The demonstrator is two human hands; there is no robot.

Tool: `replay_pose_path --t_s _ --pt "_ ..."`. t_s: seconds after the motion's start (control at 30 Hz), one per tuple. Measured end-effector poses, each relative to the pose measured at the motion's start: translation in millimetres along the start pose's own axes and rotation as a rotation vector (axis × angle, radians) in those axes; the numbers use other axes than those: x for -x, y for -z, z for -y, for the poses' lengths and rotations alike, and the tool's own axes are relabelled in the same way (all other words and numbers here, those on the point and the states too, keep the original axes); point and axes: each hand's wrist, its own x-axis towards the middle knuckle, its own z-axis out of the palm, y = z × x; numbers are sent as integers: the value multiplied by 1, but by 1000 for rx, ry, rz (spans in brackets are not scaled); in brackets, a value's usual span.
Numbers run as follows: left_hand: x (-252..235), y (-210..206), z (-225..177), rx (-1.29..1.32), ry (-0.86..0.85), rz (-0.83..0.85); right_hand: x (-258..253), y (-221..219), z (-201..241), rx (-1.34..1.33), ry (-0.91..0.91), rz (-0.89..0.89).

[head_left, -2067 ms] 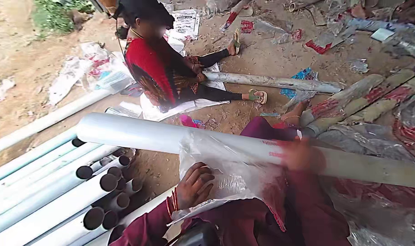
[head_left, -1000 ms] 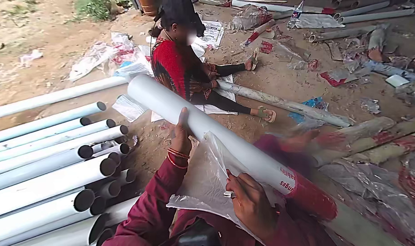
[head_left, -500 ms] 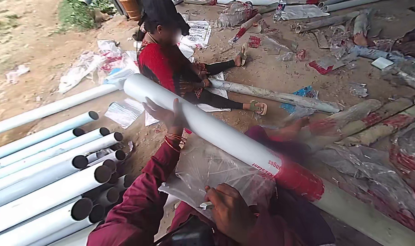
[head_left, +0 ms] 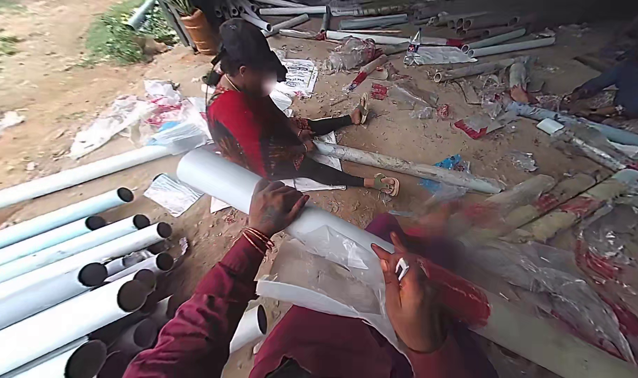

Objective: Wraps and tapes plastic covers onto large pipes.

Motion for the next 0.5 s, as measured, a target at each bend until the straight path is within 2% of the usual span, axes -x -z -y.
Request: replay_pose_path --t_s 0.07,0.13,0.17,0.27,0.33,0.4,0.5 --pt "-1 -2 0 -12 -17 -5 -22 11 -42 -51 -238 -26" --pt "1 0 1 -22 -36 -21 -40 27 -102 67 -505 31" --pt "3 2 2 -11 -40 -22 -42 35 -133 209 -613 125" --pt "10 1 21 32 -39 -41 -23 46 -187 531 -855 608" --pt "19 -8 44 30 -8 -91 -11 42 -187 612 -899 755" --pt "29 -12 69 58 64 -78 -9 37 -161 609 -898 720" --pt "43 -23 93 145 213 -19 -10 22 -99 612 -787 556"
